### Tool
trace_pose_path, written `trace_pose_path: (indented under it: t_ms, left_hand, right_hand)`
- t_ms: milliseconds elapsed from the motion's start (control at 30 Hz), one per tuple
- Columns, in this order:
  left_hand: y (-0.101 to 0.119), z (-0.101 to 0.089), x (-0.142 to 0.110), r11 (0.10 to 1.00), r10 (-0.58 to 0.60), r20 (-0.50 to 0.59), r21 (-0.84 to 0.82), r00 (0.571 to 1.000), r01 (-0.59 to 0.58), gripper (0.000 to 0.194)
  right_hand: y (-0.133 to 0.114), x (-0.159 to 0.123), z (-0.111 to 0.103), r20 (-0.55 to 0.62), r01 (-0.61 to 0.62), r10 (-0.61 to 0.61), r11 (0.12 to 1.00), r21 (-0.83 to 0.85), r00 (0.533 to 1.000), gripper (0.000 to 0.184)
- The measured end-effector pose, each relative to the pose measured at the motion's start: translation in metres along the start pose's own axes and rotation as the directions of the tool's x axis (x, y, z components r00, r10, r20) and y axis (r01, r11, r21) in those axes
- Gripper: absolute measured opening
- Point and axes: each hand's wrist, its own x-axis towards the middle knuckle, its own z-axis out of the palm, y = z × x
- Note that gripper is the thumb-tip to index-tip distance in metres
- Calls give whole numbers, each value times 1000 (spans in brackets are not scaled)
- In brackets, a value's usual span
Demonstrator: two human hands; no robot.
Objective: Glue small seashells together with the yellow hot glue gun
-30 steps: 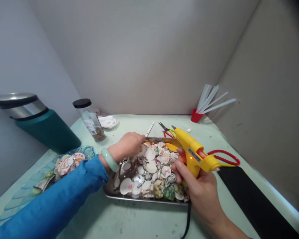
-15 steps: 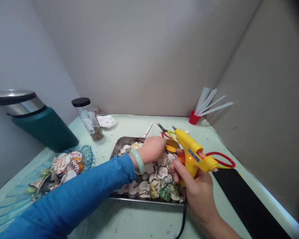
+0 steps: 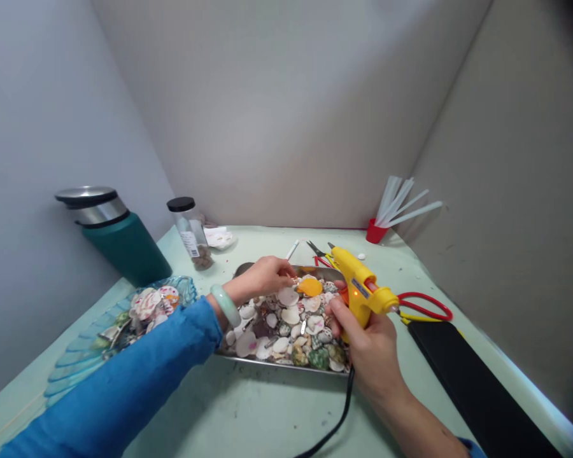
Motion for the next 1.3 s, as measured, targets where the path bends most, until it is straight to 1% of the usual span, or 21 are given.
trace_pose_path:
  t_ms: [133,233,333,400,500,567,667,733,800,867,933,1000,1033,1100,1200,1300]
  left_hand:
    - [-5,-1,-16,999,-26,-9,28,1000,27,29]
    - [1,1,-20,995,-8,-39,95,999,11,27]
    - [15,4,-10,986,88,-33,147,996,-82,32]
    - [25,7,1,968,188,19,165,982,-188,37]
    - [35,12,18,928,313,125,173,941,-331,45]
    - [38,13,26,911,347,165,176,923,-374,46]
    - [34,9,27,903,359,172,182,917,-388,44]
    - [28,1,23,904,357,170,184,919,-385,46]
    - [21,-9,19,907,345,196,184,918,-380,48]
    - [16,-17,17,908,340,236,169,910,-383,45]
    - [17,-18,20,913,329,242,165,913,-372,38]
    - [23,-13,26,926,290,200,188,936,-327,29]
    - [27,-7,30,934,255,177,209,951,-289,26]
    - [38,5,39,945,175,168,247,970,-214,22]
    - [51,21,49,952,61,179,287,982,-112,30]
    - [58,29,54,957,3,182,284,983,-55,31]
  right_hand:
    - [1,0,0,5,13,-13,1000,15,1000,39]
    - [0,0,1,9,9,-9,1000,15,1000,39]
    - [-2,0,1,10,3,-4,1000,15,1000,37]
    - [-2,0,1,10,-1,1,1000,12,1000,36]
    - [-2,-1,1,14,-2,2,1000,3,1000,34]
    - [-1,-1,0,16,-4,4,1000,-5,1000,33]
    - [-1,-1,0,12,-17,17,1000,-12,1000,35]
    - [-2,0,1,3,-32,33,999,-16,999,38]
    - [-3,0,1,-5,-49,49,999,-21,999,40]
    - [-3,0,1,-12,-59,59,998,-25,998,41]
    - [-3,-1,1,-15,-62,61,998,-29,998,40]
    - [-2,-1,0,-12,-66,65,997,-39,998,38]
    - [-2,-1,0,-9,-66,66,997,-42,998,38]
    - [-2,0,-1,-4,-63,63,997,-42,998,39]
    - [-3,1,0,-8,-61,61,997,-40,998,42]
    - [-4,1,0,-8,-65,65,996,-54,998,42]
